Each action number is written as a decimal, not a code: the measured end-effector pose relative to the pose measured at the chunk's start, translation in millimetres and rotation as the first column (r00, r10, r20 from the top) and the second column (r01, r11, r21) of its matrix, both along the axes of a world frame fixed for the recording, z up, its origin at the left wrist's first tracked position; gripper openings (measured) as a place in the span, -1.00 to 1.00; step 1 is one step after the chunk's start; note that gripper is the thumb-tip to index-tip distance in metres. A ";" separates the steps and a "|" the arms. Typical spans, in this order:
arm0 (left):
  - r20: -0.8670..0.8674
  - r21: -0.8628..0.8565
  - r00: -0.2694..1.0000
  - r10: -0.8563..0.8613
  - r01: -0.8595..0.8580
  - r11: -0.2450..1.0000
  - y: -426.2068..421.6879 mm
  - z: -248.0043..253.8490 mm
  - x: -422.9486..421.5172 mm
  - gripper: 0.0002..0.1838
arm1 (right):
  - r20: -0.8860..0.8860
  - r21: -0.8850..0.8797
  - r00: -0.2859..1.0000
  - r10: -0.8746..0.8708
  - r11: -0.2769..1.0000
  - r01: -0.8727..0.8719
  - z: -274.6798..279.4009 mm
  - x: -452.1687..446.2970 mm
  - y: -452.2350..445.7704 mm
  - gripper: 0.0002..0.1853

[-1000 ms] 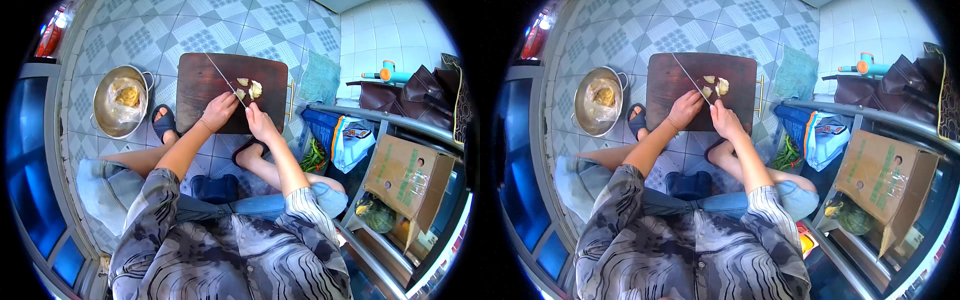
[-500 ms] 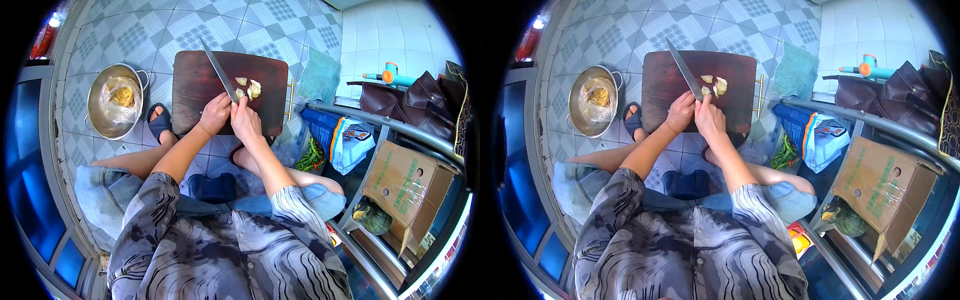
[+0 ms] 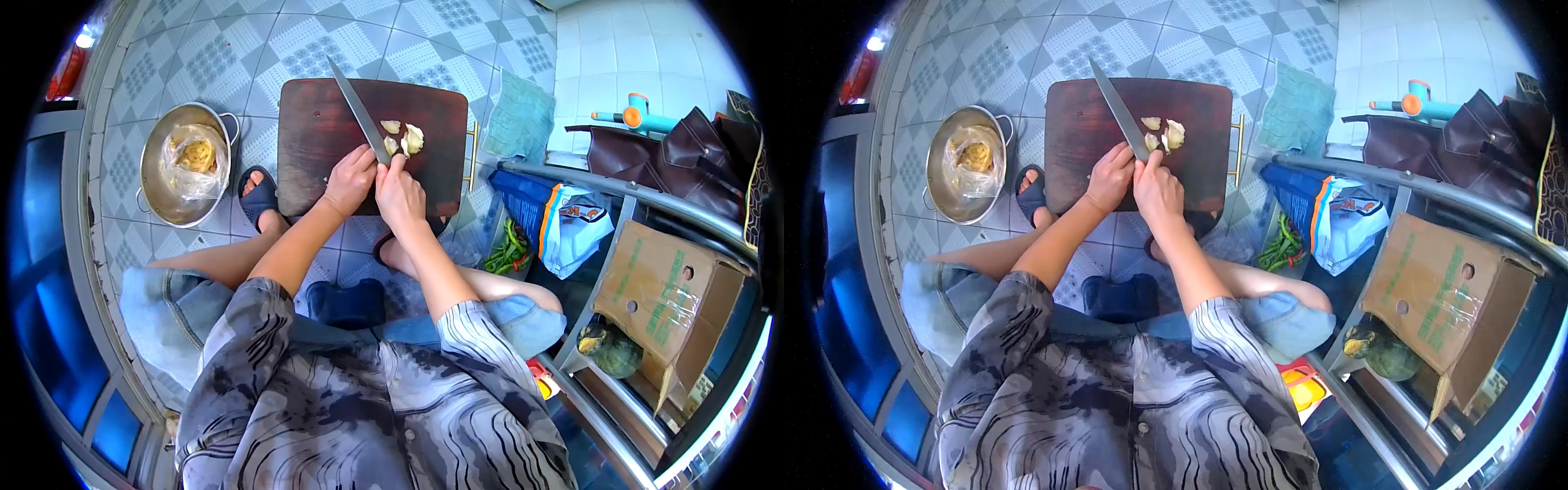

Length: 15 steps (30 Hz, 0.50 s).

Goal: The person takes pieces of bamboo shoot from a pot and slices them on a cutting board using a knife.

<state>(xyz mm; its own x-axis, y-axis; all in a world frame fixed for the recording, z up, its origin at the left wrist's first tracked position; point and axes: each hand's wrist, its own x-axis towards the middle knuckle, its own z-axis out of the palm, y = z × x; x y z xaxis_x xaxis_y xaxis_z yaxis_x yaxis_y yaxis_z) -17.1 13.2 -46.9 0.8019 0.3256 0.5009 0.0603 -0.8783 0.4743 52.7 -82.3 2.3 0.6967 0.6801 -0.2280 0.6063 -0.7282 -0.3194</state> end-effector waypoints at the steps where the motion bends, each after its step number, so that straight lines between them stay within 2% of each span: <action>1: 0.003 0.004 1.000 -0.002 0.002 1.000 -0.2 0.2 -0.9 -0.75 | 0.004 -0.006 1.000 0.006 1.000 -0.006 -1.2 -0.4 -5.2 -0.68; 8: -0.041 0.021 0.999 -0.026 0.027 0.999 0.3 5.0 -1.3 -0.76 | 0.040 -0.073 0.999 -0.014 0.997 0.017 -7.7 -16.1 -56.2 -0.68; 12: -0.027 0.002 1.000 -0.014 0.014 1.000 -0.2 0.7 0.5 -0.75 | 0.037 0.010 0.999 0.014 1.000 -0.014 -7.5 -3.7 -18.1 -0.70; 13: -0.028 0.005 1.000 -0.014 0.014 1.000 -0.1 0.9 0.9 -0.75 | 0.034 -0.052 0.999 0.012 0.999 -0.011 -1.5 -1.0 -5.6 -0.70; 15: -0.015 -0.018 1.000 -0.024 0.024 1.000 0.1 1.8 0.3 -0.73 | 0.027 -0.044 1.000 0.014 0.999 -0.013 -0.7 -0.2 -8.1 -0.70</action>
